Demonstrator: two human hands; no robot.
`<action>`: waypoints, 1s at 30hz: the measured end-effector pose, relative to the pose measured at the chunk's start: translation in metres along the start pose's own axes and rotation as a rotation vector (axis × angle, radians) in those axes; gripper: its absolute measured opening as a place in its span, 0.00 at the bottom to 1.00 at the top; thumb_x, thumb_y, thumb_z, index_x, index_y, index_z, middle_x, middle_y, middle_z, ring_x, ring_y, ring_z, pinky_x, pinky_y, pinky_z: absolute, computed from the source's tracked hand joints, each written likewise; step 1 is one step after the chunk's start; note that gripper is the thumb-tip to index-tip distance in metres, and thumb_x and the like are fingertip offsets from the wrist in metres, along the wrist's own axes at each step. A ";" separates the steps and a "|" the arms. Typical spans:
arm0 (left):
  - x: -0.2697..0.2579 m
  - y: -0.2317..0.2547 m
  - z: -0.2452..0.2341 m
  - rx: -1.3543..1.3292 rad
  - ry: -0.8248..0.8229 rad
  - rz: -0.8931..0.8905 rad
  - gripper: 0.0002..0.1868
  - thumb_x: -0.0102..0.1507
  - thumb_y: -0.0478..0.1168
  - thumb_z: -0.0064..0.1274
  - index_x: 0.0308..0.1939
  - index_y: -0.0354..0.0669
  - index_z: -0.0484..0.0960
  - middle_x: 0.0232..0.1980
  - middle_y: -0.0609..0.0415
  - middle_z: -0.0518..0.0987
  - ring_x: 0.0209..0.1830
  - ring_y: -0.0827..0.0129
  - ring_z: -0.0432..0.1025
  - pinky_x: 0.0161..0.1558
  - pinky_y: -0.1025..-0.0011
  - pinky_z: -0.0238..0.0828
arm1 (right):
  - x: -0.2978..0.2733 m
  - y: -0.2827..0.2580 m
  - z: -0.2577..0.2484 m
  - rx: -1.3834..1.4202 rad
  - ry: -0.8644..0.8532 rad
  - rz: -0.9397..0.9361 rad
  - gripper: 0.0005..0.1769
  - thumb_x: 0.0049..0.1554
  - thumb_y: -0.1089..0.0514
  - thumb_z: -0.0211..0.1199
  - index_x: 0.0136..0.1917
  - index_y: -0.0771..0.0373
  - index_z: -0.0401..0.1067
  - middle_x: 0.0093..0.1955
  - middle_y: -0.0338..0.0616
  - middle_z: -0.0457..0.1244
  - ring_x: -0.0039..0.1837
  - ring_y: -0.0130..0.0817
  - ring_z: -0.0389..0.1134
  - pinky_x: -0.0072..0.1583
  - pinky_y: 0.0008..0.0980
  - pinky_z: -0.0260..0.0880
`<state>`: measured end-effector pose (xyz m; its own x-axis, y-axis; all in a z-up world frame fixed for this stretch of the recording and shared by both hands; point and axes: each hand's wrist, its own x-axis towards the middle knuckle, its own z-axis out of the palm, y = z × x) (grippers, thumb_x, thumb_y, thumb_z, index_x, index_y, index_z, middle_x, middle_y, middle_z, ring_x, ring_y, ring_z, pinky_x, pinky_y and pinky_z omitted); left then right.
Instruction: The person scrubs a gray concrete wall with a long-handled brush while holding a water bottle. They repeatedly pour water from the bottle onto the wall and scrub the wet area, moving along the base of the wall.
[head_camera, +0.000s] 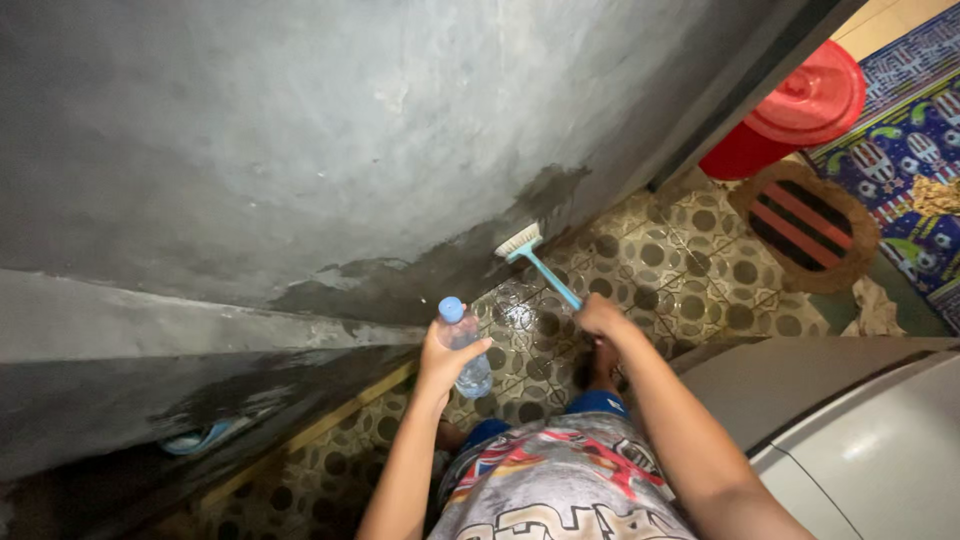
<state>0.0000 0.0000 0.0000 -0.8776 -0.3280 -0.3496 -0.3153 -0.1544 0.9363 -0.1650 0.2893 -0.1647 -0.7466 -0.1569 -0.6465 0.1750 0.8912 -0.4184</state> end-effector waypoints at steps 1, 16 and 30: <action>-0.003 0.003 -0.002 -0.009 0.011 -0.028 0.38 0.49 0.31 0.71 0.62 0.39 0.73 0.55 0.53 0.82 0.57 0.69 0.75 0.60 0.68 0.70 | -0.005 0.003 -0.007 0.005 -0.016 0.015 0.16 0.52 0.58 0.62 0.47 0.75 0.76 0.44 0.69 0.70 0.46 0.53 0.75 0.46 0.46 0.75; -0.011 0.000 -0.010 0.066 0.075 0.002 0.36 0.48 0.31 0.73 0.59 0.37 0.76 0.51 0.54 0.82 0.52 0.69 0.76 0.57 0.69 0.71 | -0.051 -0.034 -0.041 0.303 -0.193 0.081 0.14 0.56 0.61 0.55 0.53 0.71 0.70 0.31 0.52 0.64 0.29 0.41 0.64 0.28 0.40 0.63; -0.025 0.004 -0.022 -0.016 0.113 -0.003 0.38 0.48 0.28 0.70 0.62 0.37 0.74 0.54 0.52 0.82 0.56 0.67 0.75 0.59 0.68 0.70 | -0.053 -0.016 -0.049 0.560 -0.248 0.111 0.14 0.56 0.63 0.54 0.56 0.64 0.70 0.32 0.45 0.61 0.27 0.32 0.59 0.26 0.35 0.58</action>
<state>0.0287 -0.0127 0.0116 -0.8298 -0.4307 -0.3548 -0.3117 -0.1698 0.9349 -0.1594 0.3039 -0.0926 -0.5452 -0.2300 -0.8061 0.6031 0.5602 -0.5678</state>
